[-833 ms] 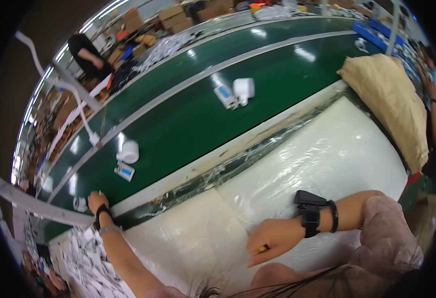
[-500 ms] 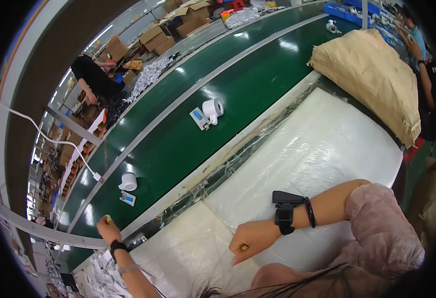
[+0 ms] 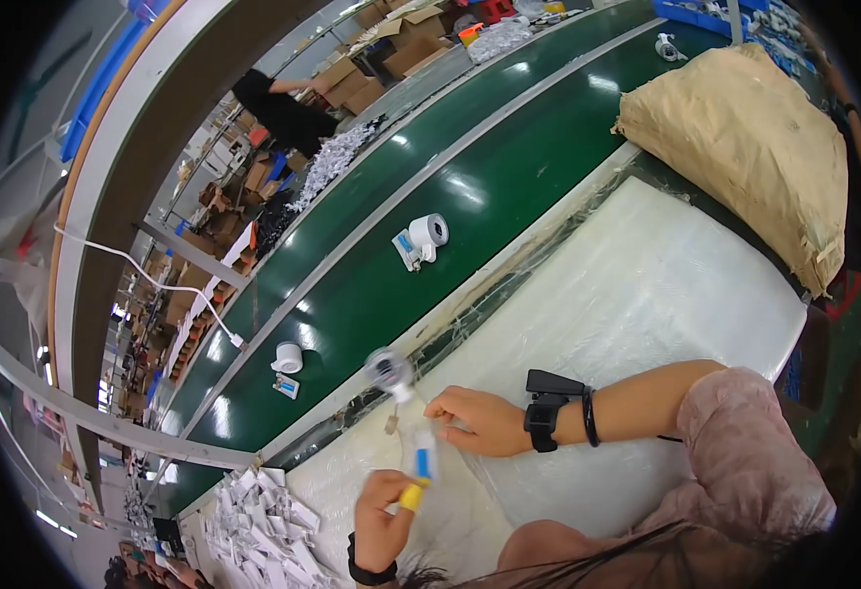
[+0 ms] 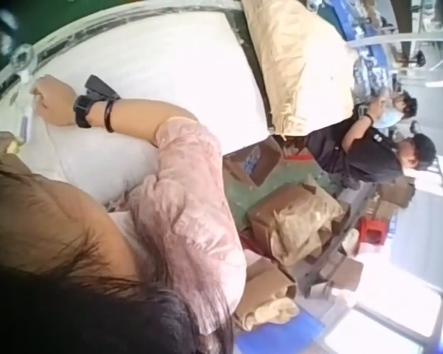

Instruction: The person assembles electronic devices by inserting a battery and a circuit board into a white plastic housing before snapping on a white cap. They then place the completed unit onto a conveyor belt and repeat the process.

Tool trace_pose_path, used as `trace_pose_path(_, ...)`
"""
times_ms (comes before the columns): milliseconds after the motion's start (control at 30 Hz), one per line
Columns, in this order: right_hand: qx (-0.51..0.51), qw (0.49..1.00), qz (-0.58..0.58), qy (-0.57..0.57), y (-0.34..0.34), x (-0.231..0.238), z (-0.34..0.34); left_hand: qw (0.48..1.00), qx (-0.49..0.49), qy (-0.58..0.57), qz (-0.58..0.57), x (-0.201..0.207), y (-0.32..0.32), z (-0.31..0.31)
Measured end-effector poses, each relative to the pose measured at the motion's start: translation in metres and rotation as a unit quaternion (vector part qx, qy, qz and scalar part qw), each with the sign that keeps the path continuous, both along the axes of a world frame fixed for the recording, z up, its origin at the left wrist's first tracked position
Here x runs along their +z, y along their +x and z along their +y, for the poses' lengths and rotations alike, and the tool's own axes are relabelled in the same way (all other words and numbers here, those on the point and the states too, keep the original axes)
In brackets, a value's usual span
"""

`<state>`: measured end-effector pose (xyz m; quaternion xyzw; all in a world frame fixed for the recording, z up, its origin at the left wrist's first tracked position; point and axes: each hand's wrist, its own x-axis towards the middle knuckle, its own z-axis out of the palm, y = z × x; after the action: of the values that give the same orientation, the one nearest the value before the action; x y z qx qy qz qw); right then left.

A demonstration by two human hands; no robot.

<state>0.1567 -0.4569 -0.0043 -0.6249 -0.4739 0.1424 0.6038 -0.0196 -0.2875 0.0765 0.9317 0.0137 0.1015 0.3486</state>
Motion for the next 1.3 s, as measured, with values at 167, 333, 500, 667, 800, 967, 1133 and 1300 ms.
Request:
trace_pose_path(167,0.001,0.994,-0.105,-0.029,-0.001,-0.009,0.004,0.941,0.184,-0.276,0.07,-0.021,0.01,-0.019)
trace_pose_path(333,0.015,1.0,-0.016,0.017,0.002,-0.018,0.008,0.989,0.131,-0.035,0.062,-0.044,0.052,-0.018)
trace_pose_path(500,-0.027,0.997,-0.048,-0.061,0.013,0.01,-0.001,0.96,0.153,0.232,0.017,-0.047,0.088,-0.021)
trace_pose_path(667,-0.192,0.931,-0.312,0.009,0.037,0.006,0.003,0.965,0.175,0.179,0.072,-0.053,0.119,-0.025)
trace_pose_path(800,-0.192,0.864,-0.451,-0.114,0.041,-0.003,-0.001,0.975,0.154,0.147,0.067,-0.052,0.126,-0.029)
trace_pose_path(967,-0.207,0.869,-0.441,-0.087,0.035,0.006,0.002,0.96,0.134,0.244,0.039,-0.052,0.115,-0.039)
trace_pose_path(1133,-0.224,0.874,-0.431,-0.008,0.037,0.012,0.002,0.973,0.122,0.175,0.089,-0.029,0.093,-0.064)
trace_pose_path(1300,-0.106,0.878,-0.467,0.012,0.039,0.006,0.001,0.978,0.05,0.121,0.159,-0.019,0.061,-0.062)
